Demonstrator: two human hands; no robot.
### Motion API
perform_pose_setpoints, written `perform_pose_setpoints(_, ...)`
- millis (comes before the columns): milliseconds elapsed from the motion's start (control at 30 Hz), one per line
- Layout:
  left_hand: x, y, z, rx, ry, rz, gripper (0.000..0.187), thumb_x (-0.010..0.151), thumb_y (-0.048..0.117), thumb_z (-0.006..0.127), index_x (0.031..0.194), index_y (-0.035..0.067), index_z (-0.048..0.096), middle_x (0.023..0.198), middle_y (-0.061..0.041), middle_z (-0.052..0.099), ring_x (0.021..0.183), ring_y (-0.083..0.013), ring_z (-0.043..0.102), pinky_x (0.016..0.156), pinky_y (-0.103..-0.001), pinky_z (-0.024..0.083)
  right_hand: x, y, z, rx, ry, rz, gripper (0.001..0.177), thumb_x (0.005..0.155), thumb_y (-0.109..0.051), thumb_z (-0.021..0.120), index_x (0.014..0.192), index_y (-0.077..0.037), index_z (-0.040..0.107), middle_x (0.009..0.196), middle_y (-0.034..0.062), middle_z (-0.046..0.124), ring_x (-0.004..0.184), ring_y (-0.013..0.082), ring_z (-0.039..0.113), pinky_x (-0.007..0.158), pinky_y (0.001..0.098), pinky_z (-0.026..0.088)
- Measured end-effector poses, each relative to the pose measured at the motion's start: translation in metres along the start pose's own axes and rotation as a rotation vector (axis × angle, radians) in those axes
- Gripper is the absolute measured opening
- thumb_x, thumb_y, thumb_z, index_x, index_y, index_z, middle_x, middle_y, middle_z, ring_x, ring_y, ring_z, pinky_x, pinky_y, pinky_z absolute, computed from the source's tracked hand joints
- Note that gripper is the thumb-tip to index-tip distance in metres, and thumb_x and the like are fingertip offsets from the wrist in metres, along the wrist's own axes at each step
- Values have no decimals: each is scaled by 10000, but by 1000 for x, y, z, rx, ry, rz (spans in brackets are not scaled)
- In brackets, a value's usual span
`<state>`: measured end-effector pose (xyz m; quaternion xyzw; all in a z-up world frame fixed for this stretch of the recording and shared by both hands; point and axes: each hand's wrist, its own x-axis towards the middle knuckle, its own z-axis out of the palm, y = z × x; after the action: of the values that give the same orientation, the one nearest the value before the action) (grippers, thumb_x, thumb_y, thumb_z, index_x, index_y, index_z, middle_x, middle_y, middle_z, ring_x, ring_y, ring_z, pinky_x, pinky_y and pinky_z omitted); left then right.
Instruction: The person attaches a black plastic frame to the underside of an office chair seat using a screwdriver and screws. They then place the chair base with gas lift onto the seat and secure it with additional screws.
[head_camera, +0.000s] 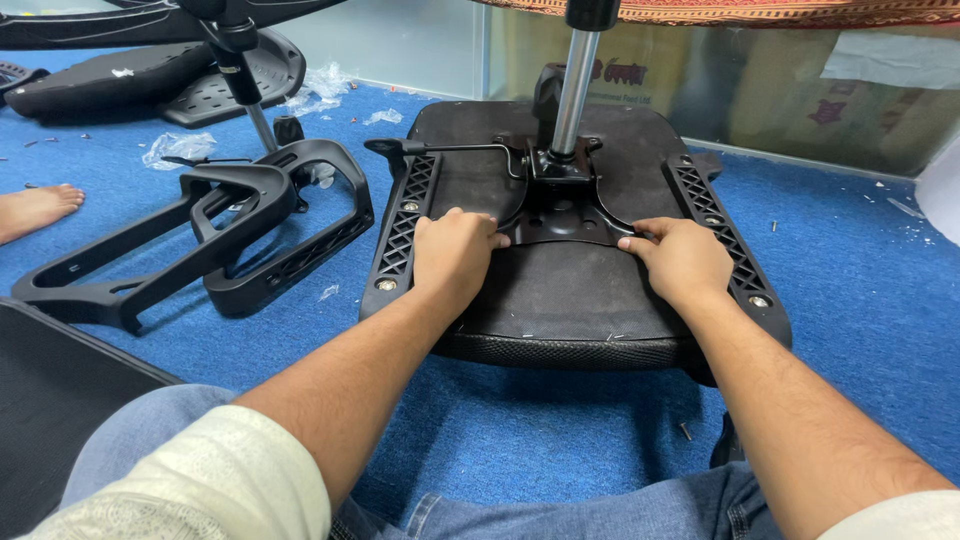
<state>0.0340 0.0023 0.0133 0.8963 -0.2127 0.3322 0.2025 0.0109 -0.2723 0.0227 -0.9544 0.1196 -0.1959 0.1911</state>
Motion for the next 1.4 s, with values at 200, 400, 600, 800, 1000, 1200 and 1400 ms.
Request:
perform_pose_setpoints(200,4,0,-2,-15,-81,-46,245,931,278,641,794,122,771,832,-83,745,841,-298,696,746,-453,401,0,-3,0,-17,-11,21,432,865,-527,730,1215,-278,768,1044,36,777,999,248,720,841,411,544)
perform_pose_setpoints(400,4,2,-5,-23,-95,-37,251,936,293,640,802,119,761,808,-96,742,835,-308,699,750,-459,406,2,-2,1,-31,0,4,423,877,-525,722,1222,-284,768,1037,42,777,1001,262,718,840,420,542)
perform_pose_setpoints(600,5,1,-4,-9,-78,-35,268,931,310,652,775,113,746,798,-100,737,837,-317,697,743,-474,410,1,-2,1,-38,8,-3,426,882,-526,717,1232,-285,761,1035,46,774,999,268,714,834,423,542)
perform_pose_setpoints(800,4,1,-1,-2,-69,-24,257,920,314,657,777,122,749,795,-97,736,838,-316,699,723,-481,410,1,-3,-1,-36,3,5,419,882,-523,716,1230,-294,764,1038,42,774,1001,265,713,835,419,541)
perform_pose_setpoints(1000,1,0,1,-23,-62,-26,251,923,311,661,802,114,759,817,-88,742,848,-306,702,737,-471,412,-1,-3,1,-32,-13,24,413,890,-521,716,1238,-302,759,1040,38,775,1011,255,714,849,408,536)
perform_pose_setpoints(1200,1,-4,5,-9,-54,-15,236,902,333,692,905,107,762,861,-106,741,881,-321,697,739,-498,438,14,12,-4,41,-150,-33,441,879,-407,737,1301,-280,722,1111,82,762,1061,263,705,919,397,520)
perform_pose_setpoints(1400,3,-16,14,-17,-123,-2,175,854,200,688,994,125,762,950,-99,738,913,-343,691,764,-520,478,22,26,-1,152,-199,-86,450,871,-304,762,1309,-205,717,1175,136,753,1107,270,712,977,384,513)
